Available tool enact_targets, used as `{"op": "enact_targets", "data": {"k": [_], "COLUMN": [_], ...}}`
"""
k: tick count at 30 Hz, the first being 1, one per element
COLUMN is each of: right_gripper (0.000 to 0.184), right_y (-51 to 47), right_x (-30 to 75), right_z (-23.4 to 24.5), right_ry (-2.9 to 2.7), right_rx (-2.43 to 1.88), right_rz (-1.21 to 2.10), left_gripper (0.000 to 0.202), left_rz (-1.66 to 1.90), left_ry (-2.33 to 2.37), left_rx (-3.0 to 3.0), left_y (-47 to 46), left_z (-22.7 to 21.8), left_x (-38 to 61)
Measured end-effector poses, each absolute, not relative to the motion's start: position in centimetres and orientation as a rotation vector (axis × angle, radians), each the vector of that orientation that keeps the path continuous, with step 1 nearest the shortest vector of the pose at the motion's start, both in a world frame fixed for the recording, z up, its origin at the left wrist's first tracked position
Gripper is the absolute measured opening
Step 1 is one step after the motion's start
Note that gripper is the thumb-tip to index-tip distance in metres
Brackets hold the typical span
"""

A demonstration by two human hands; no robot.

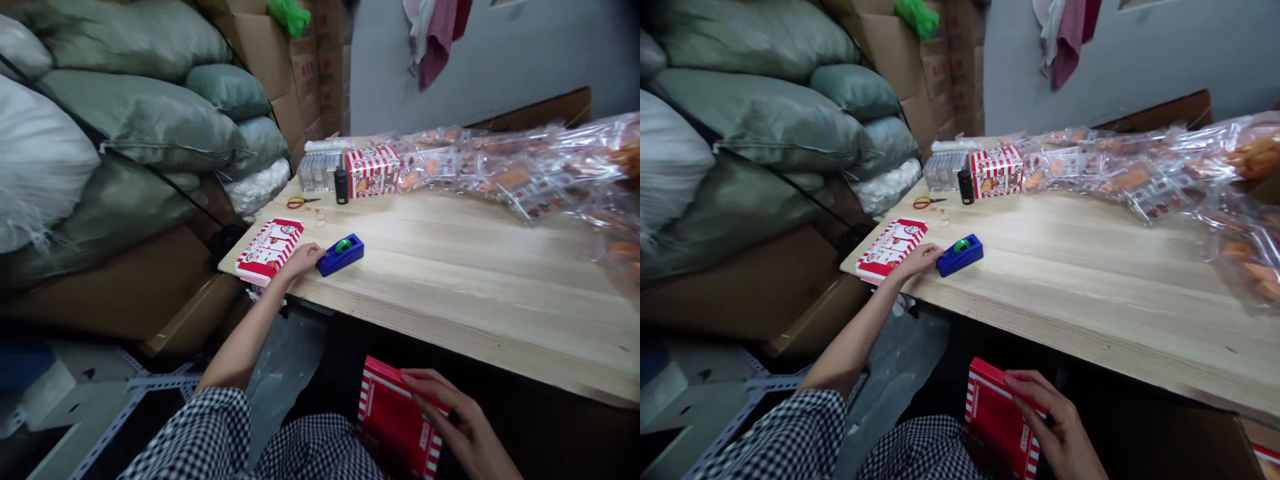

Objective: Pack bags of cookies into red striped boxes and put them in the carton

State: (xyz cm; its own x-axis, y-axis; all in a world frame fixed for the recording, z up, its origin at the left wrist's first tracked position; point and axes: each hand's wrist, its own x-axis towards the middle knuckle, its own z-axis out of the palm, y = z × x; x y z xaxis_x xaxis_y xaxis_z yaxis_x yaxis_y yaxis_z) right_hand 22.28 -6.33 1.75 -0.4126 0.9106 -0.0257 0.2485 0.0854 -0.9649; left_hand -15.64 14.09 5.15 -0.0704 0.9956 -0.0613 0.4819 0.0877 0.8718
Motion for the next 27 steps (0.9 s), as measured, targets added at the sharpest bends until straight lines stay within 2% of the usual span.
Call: {"op": "enact_targets", "data": {"k": [5, 12, 18, 23, 27], "right_gripper": [0.026, 0.026, 0.027, 0.024, 0.023], "right_y": [-6.8, -7.2, -6.6, -6.0, -6.3], "right_x": [22.8, 22.7, 22.7, 23.0, 23.7], "right_z": [0.8, 1.4, 0.6, 0.8, 2.4], "right_ry": [-1.751, -1.687, -1.690, -1.704, -1.632], "right_rx": [-1.146, -1.149, -1.179, -1.194, -1.256], "right_rz": [1.290, 1.277, 1.239, 1.151, 1.029], "left_gripper": [0.027, 0.038, 0.041, 0.035, 0.027], "left_rz": [0.821, 1.013, 1.154, 1.253, 1.340], "left_ry": [1.498, 1.334, 1.298, 1.454, 1.600], "left_rx": [1.349, 1.162, 1.123, 1.173, 1.196], "left_y": [15.0, 13.4, 11.2, 10.2, 8.2], "left_z": [5.0, 4.8, 2.0, 0.2, 0.7], "left_x": [-15.4, -15.9, -16.3, -15.9, -15.1]}}
